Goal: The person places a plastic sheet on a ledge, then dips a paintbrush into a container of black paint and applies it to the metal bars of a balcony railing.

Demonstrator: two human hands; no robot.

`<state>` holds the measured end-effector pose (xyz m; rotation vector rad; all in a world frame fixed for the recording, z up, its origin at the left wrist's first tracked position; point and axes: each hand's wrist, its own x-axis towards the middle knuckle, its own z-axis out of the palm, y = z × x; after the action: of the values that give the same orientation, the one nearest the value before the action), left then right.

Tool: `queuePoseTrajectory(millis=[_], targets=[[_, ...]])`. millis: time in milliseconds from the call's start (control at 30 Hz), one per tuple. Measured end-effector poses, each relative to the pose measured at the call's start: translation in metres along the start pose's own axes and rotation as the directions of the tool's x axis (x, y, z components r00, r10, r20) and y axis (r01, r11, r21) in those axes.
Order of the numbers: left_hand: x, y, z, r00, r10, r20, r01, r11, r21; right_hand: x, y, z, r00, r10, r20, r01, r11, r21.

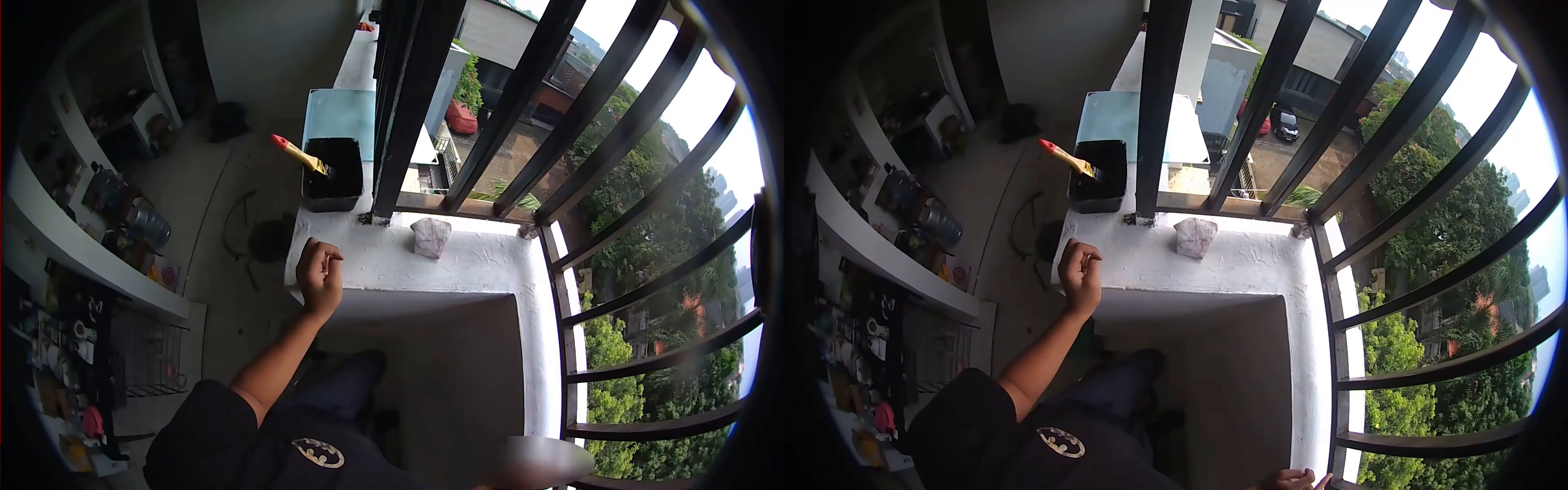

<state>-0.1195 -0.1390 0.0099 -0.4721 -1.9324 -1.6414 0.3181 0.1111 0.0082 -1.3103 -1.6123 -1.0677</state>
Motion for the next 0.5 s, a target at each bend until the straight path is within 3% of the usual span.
queuePoseTrajectory(millis=[100, 167, 300, 367, 400, 467, 500], targets=[[0.0, 0.005, 0.003, 0.996, 0.091, 0.009, -0.091, 0.981, 0.169, -0.005, 0.0, 0.001, 1.0, -0.017, -0.015, 0.017, 0.999, -0.04], [-0.001, 0.005, 0.003, 0.995, 0.1, 0.013, -0.101, 0.981, 0.167, -0.005, -0.003, 0.002, 0.995, 0.096, 0.034, -0.1, 0.989, 0.105], [0.0, 0.004, 0.001, 0.996, 0.086, 0.011, -0.086, 0.991, 0.102, -0.006, -0.014, 0.003, 0.997, 0.071, 0.001, -0.069, 0.972, 0.224], [0.002, 0.004, -0.006, 1.0, 0.015, 0.01, -0.015, 0.998, -0.056, 0.01, -0.044, -0.011, 0.996, 0.02, -0.091, -0.029, 0.994, -0.102], [0.004, -0.001, -0.011, 0.999, 0.018, -0.027, -0.021, 0.992, -0.123, 0.012, -0.056, -0.013, 0.995, 0.017, -0.095, -0.026, 0.995, -0.095], [0.012, -0.005, -0.021, 0.914, -0.379, -0.144, 0.245, 0.8, -0.548, 0.014, -0.081, -0.006, 0.993, -0.011, -0.114, 0.034, 0.978, 0.206], [0.025, -0.01, -0.034, 0.83, -0.509, -0.228, 0.288, 0.741, -0.607, 0.011, -0.09, 0.001, 0.993, -0.011, -0.115, 0.035, 0.976, 0.214]])
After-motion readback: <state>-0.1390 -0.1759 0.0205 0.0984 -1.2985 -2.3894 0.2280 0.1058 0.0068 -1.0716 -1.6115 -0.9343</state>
